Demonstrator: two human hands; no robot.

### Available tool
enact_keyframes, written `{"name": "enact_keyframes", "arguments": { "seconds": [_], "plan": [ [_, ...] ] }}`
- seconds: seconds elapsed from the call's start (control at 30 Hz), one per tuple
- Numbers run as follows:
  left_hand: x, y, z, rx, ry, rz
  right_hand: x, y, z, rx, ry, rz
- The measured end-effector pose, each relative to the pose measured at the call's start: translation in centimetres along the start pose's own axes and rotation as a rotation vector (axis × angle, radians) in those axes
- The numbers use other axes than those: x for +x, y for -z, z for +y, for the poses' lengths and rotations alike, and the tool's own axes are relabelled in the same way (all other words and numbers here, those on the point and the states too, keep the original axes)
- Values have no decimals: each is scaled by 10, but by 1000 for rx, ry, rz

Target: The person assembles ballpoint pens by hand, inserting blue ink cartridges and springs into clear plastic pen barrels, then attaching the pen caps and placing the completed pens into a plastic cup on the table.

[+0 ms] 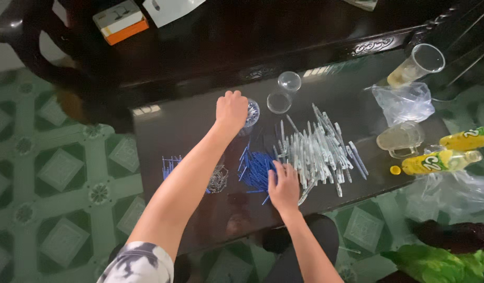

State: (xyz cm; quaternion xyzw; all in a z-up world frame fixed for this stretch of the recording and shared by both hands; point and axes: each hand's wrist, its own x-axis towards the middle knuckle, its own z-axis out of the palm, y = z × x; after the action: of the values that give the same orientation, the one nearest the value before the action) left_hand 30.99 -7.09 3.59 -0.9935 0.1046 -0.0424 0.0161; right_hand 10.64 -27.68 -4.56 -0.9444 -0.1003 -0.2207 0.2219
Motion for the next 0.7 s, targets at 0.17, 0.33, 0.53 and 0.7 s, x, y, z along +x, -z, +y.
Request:
{"name": "enact_keyframes", "arguments": {
  "seconds": [0.17,0.33,0.53,0.7],
  "plan": [
    [19,-19,5,70,-68,45,-5,17,-17,-81,-98,-1],
    [-21,59,-12,117,-72,81,-33,31,-42,244,-79,116],
    [-208,108,-22,-707,242,82,-56,46,-121,1046,-684,-389],
    [-376,-17,31,-1573,702,-164,-92,42,-164,1116,-664,-421]
  ]
}}
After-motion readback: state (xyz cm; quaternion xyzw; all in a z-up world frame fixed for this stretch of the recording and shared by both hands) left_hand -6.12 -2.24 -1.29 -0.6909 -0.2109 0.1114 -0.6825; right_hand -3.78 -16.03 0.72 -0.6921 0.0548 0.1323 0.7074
